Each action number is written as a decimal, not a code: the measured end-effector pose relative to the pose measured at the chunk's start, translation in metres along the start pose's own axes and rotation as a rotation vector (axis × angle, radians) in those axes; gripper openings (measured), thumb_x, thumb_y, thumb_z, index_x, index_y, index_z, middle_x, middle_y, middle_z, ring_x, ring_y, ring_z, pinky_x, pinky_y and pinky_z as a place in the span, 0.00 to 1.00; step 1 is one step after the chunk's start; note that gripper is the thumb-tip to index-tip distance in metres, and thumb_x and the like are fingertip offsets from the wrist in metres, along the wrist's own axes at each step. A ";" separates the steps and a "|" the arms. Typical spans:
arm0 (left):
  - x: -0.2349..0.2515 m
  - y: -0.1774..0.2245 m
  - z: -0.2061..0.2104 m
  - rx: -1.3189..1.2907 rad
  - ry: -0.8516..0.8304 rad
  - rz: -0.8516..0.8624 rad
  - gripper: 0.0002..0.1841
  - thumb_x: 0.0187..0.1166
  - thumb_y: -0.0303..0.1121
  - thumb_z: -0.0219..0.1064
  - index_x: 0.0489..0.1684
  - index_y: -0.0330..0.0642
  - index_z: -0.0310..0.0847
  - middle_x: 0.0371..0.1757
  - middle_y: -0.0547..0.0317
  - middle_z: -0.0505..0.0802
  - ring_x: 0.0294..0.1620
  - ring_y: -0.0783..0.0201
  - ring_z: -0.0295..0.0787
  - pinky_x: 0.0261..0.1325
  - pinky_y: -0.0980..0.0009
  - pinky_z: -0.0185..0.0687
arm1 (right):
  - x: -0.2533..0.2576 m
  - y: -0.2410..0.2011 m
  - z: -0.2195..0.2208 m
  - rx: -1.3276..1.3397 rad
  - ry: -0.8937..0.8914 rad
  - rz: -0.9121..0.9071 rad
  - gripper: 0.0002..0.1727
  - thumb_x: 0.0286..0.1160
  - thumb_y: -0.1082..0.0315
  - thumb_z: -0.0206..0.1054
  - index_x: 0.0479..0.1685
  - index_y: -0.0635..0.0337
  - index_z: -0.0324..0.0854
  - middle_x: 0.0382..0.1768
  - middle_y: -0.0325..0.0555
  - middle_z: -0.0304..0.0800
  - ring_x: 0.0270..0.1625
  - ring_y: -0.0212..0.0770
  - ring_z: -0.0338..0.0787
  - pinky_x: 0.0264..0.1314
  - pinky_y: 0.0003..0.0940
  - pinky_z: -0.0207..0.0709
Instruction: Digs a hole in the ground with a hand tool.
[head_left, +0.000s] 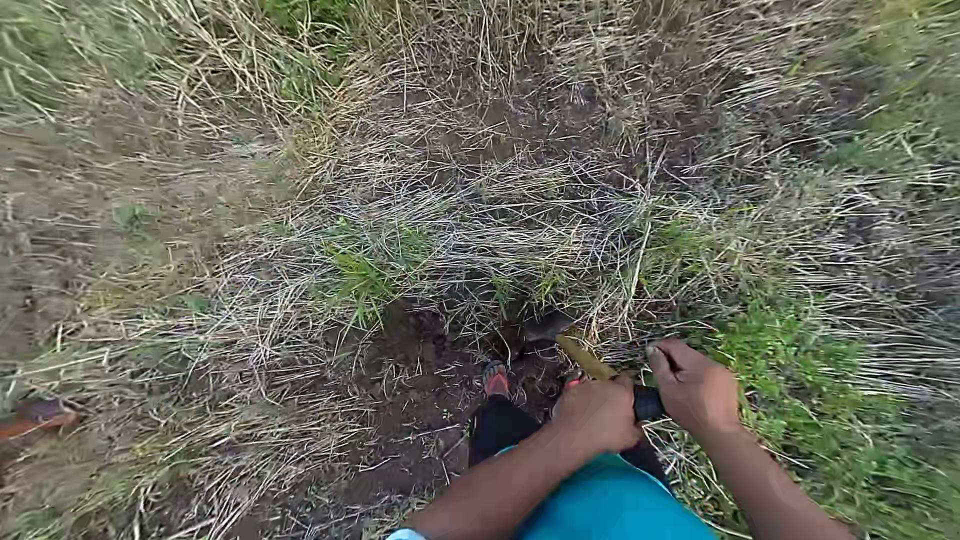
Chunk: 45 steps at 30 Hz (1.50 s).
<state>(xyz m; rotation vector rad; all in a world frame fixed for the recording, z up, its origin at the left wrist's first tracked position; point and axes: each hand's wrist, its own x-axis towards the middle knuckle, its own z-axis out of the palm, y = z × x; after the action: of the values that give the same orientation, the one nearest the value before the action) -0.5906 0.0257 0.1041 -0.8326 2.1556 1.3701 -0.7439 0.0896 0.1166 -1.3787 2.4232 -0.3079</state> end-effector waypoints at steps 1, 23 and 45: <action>0.002 0.003 -0.003 -0.008 -0.011 -0.011 0.35 0.70 0.51 0.73 0.79 0.49 0.72 0.50 0.47 0.94 0.52 0.42 0.93 0.48 0.35 0.87 | 0.003 0.003 -0.001 -0.005 -0.003 -0.012 0.23 0.87 0.49 0.54 0.49 0.52 0.92 0.36 0.49 0.95 0.36 0.54 0.94 0.36 0.64 0.83; 0.096 0.139 0.025 0.054 0.062 -0.277 0.37 0.71 0.54 0.70 0.84 0.57 0.70 0.50 0.49 0.95 0.51 0.45 0.94 0.51 0.37 0.86 | 0.070 0.147 -0.054 0.063 -0.179 -0.143 0.23 0.85 0.47 0.52 0.47 0.45 0.92 0.32 0.42 0.95 0.33 0.50 0.95 0.31 0.57 0.84; 0.215 0.093 -0.009 0.040 -0.189 -0.366 0.41 0.73 0.50 0.70 0.90 0.55 0.62 0.59 0.45 0.93 0.53 0.43 0.94 0.54 0.39 0.88 | 0.156 0.186 0.039 0.236 -0.011 -0.033 0.24 0.85 0.50 0.52 0.38 0.52 0.92 0.27 0.42 0.94 0.30 0.44 0.94 0.29 0.50 0.86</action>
<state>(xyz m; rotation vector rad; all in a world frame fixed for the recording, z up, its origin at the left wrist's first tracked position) -0.8100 -0.0055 0.0265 -0.9818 1.7762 1.1641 -0.9498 0.0484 -0.0118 -1.3127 2.2715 -0.5723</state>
